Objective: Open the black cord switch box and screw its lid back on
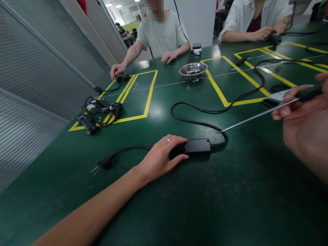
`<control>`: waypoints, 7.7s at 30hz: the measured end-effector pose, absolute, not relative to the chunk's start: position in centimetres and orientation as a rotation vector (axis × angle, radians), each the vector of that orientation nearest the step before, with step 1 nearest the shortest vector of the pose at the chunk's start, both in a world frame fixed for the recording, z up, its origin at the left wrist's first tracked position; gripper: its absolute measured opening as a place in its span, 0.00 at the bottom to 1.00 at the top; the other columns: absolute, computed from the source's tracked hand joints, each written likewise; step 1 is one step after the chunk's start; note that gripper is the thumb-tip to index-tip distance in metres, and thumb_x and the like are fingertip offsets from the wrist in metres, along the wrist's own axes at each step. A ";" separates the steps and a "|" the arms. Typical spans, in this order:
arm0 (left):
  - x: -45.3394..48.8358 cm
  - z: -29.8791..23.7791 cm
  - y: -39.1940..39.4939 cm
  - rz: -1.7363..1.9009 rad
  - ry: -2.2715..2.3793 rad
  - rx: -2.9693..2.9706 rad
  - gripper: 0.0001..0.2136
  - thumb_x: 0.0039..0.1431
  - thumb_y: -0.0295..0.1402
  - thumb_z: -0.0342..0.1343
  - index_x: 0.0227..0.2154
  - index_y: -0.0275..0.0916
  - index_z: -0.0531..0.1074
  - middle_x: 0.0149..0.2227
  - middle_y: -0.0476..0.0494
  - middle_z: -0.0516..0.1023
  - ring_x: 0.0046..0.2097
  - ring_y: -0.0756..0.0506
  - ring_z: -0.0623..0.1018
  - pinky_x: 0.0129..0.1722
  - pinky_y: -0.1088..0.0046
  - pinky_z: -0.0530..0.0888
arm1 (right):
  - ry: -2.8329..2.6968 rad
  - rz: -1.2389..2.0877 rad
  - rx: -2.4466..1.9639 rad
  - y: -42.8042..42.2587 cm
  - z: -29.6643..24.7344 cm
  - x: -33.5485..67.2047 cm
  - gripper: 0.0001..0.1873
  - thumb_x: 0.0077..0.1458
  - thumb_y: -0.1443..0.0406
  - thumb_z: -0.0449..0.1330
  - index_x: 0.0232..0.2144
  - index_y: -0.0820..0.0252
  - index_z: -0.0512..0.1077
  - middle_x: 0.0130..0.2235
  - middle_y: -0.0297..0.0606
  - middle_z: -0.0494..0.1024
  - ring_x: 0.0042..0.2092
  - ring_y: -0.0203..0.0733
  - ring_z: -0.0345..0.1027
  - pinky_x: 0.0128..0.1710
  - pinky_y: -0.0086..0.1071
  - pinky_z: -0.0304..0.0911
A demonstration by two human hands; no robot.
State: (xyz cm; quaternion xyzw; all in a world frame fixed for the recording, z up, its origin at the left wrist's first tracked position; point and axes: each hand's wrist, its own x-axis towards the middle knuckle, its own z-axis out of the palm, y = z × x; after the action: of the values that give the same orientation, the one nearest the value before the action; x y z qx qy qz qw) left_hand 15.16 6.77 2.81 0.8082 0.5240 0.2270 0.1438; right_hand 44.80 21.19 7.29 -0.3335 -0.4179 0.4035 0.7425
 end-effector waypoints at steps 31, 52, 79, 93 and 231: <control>16.1 2.3 7.3 0.707 1.333 2.401 0.20 0.65 0.36 0.54 0.57 0.38 0.62 0.56 0.38 0.70 0.57 0.42 0.70 0.57 0.57 0.70 | -1.038 1.351 -0.714 16.2 6.4 41.8 0.10 0.60 0.62 0.54 0.32 0.59 0.73 0.29 0.37 0.76 0.31 0.40 0.73 0.26 0.34 0.72; 16.1 2.2 7.1 0.739 1.351 2.432 0.21 0.64 0.35 0.56 0.57 0.38 0.60 0.58 0.38 0.68 0.58 0.43 0.69 0.57 0.60 0.69 | -1.045 1.391 -0.714 16.9 5.8 42.1 0.09 0.61 0.62 0.54 0.34 0.59 0.72 0.29 0.38 0.77 0.32 0.40 0.74 0.27 0.33 0.73; 15.8 2.2 6.8 0.938 1.390 2.722 0.11 0.60 0.30 0.60 0.46 0.40 0.71 0.49 0.41 0.75 0.47 0.45 0.76 0.46 0.64 0.73 | -0.978 1.373 -0.715 17.0 6.0 42.4 0.09 0.59 0.63 0.54 0.33 0.59 0.73 0.29 0.39 0.77 0.31 0.42 0.73 0.27 0.34 0.71; 15.6 2.1 6.7 0.963 1.328 2.782 0.11 0.59 0.29 0.60 0.44 0.40 0.71 0.45 0.43 0.77 0.45 0.46 0.76 0.44 0.66 0.72 | -0.921 1.374 -0.761 17.2 6.1 42.5 0.09 0.58 0.62 0.54 0.33 0.59 0.73 0.27 0.38 0.75 0.30 0.41 0.72 0.26 0.34 0.69; 16.0 2.5 6.9 0.678 1.378 2.413 0.14 0.65 0.34 0.54 0.51 0.39 0.65 0.55 0.39 0.69 0.55 0.44 0.71 0.53 0.62 0.71 | -1.330 1.266 -0.790 15.3 7.0 42.3 0.05 0.53 0.66 0.63 0.33 0.57 0.70 0.40 0.39 0.77 0.26 0.37 0.68 0.20 0.35 0.65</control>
State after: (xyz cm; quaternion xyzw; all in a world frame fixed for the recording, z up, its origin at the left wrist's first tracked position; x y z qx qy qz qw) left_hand 16.00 6.93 2.50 0.8353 0.4770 0.2347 0.1401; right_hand 42.32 15.32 6.99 -0.3325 -0.5598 0.5327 0.5406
